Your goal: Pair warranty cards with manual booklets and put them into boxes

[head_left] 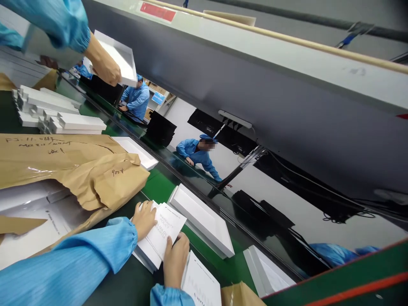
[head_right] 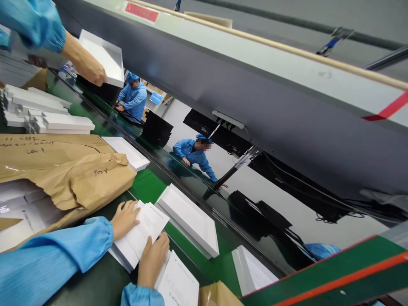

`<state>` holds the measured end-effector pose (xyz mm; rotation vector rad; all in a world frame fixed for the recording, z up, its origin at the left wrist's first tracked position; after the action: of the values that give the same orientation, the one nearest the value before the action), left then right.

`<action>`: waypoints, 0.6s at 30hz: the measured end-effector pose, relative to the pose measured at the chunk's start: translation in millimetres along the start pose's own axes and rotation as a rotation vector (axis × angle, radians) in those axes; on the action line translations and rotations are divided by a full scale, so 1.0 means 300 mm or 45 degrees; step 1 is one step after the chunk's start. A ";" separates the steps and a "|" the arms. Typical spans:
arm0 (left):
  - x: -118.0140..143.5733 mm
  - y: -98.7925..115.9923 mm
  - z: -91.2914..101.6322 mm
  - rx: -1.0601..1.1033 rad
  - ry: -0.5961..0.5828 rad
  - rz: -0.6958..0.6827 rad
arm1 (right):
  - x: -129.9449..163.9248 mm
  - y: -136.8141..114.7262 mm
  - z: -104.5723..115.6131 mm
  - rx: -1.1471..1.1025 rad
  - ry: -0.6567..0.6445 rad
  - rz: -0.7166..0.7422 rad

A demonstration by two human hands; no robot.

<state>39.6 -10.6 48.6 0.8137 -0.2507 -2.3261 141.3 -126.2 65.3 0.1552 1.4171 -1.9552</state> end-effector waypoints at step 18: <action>-0.036 -0.007 0.056 0.169 0.032 -0.061 | 0.017 0.083 -0.075 0.006 0.047 -0.328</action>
<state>34.6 -2.5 66.4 0.9222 -0.3815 -2.3622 145.8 -112.7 34.4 0.0110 1.5185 -2.1728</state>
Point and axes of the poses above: each hand's wrist, its own x-axis away from the middle knuckle, its own z-axis out of the back of the hand, y = z × x, the point moved 6 cm from there along -x, towards the middle knuckle, and after that the axes turned 8 degrees about -z, right-handed, at the moved point
